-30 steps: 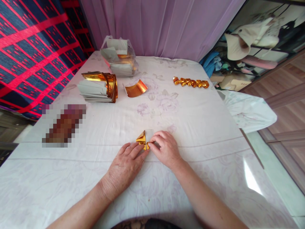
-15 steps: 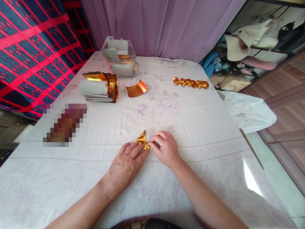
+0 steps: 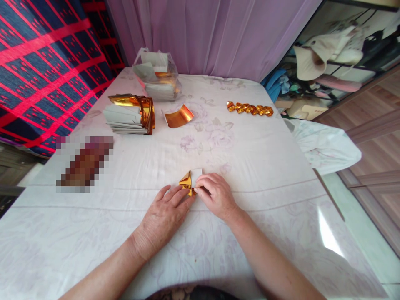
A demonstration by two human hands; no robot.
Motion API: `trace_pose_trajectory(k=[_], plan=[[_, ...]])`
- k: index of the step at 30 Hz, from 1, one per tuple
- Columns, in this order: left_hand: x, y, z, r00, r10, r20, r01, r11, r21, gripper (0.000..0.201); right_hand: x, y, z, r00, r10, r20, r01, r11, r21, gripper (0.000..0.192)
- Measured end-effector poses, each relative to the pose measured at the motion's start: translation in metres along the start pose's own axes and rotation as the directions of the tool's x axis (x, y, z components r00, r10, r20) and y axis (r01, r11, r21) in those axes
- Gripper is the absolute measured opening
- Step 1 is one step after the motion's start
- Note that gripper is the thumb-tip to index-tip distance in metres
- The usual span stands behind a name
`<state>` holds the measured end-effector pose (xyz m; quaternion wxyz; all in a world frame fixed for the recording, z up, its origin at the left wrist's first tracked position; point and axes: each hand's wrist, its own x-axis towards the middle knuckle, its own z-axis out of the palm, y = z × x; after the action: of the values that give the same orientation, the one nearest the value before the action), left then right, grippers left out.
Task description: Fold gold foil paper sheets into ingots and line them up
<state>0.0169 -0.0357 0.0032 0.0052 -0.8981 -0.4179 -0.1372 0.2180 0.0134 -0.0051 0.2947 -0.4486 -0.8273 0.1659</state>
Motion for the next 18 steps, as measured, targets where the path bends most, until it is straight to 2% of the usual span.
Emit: trace_pose_trajectory(k=[5, 11, 18], plan=[[-0.0009, -0.0028, 0.0, 1.0, 0.006, 0.004, -0.006, 1.0, -0.018, 0.031, 0.0, 0.0005, 0.0005, 0.999, 0.007, 0.04, -0.006, 1.0, -0.021, 0.015], [-0.0012, -0.0034, 0.0011, 1.0, 0.006, 0.006, -0.006, 1.0, -0.019, 0.032, 0.0, 0.0005, 0.003, 1.0, 0.019, 0.005, -0.019, 0.999, -0.04, 0.015], [-0.0019, -0.0031, 0.0025, 1.0, 0.008, 0.003, -0.008, 1.0, -0.012, 0.033, -0.0006, 0.0001, 0.0044, 0.999, 0.035, 0.028, -0.032, 0.994, -0.108, 0.016]])
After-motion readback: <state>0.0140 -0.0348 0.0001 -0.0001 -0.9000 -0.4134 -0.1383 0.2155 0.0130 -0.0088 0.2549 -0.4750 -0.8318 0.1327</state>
